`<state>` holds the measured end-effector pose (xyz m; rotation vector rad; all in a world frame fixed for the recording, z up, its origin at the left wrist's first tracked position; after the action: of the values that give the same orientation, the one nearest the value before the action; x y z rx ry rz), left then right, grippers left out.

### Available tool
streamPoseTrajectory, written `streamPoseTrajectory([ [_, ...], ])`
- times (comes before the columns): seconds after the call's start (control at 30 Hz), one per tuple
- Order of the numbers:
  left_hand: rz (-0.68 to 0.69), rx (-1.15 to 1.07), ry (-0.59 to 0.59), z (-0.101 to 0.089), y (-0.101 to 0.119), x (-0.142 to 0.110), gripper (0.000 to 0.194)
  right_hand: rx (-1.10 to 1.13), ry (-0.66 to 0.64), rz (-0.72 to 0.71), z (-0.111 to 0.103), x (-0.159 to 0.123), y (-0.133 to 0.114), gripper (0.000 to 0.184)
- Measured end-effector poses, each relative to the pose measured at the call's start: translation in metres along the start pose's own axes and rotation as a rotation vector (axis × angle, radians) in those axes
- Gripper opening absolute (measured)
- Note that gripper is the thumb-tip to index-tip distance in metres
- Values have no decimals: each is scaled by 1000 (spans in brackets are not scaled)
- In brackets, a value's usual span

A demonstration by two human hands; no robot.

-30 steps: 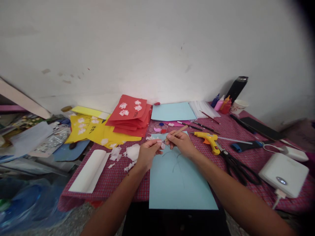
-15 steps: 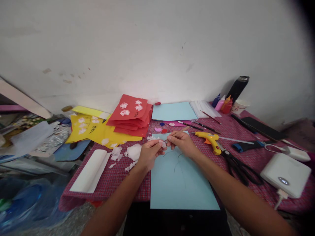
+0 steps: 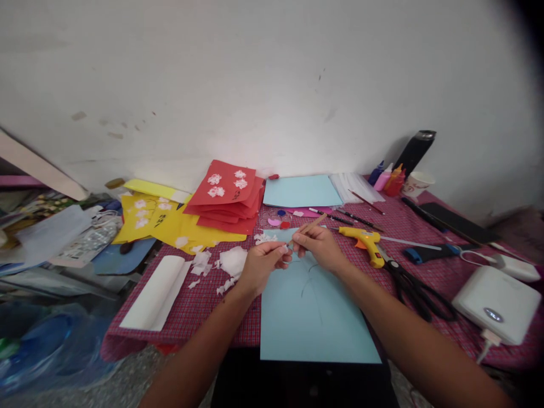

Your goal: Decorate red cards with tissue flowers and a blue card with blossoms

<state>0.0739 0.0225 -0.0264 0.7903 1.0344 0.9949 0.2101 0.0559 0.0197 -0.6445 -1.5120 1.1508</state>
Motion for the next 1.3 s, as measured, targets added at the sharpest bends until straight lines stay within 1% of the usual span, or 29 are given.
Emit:
streamPoseTrajectory([
  [0.07, 12, 32, 7, 0, -1, 1, 36, -25, 11, 3, 0, 0, 0, 30],
  [0.17, 18, 54, 21, -1, -1, 1, 35, 43, 9, 15, 2, -1, 3, 21],
  [0.27, 3, 21, 9, 1, 0, 0, 36, 126, -41, 15, 6, -2, 2, 22],
  [0.33, -4, 3, -6, 3, 1, -2, 37, 143, -64, 14, 7, -2, 1, 22],
  [0.43, -8, 0, -22, 4, 1, -2, 38, 86, -37, 13, 5, -1, 1, 20],
  [0.53, 9, 28, -23, 4, 0, -1, 35, -6, -10, 4, 4, 0, 0, 29],
  [0.63, 44, 90, -15, 4, 2, -1, 31, -12, 3, 48, 5, -2, 7, 28],
  [0.73, 74, 146, -28, 7, 5, -2, 29, 73, 14, 101, 6, -4, 14, 25],
  [0.83, 73, 155, -40, 8, 6, -3, 27, 153, -6, 131, 9, -4, 18, 25],
  [0.93, 80, 160, -24, 7, 8, -3, 28, 177, -18, 164, 10, -4, 22, 27],
  [1.13, 116, 227, -13, 8, 8, -4, 29, 124, 31, 212, 7, -6, 31, 33],
  [1.3, 142, 303, -60, 11, 4, -3, 28, 26, 27, 204, 5, -5, 31, 37],
])
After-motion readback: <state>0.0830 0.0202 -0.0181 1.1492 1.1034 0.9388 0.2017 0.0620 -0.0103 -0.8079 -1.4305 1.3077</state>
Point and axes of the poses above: each hand's wrist, its own x-axis towards the middle knuckle, its own z-axis out of the palm, y = z × x, the point moved 10 cm from there along x, towards the middle knuckle, and after that the axes turned 11 degrees about -z, right-handed, at the moved point
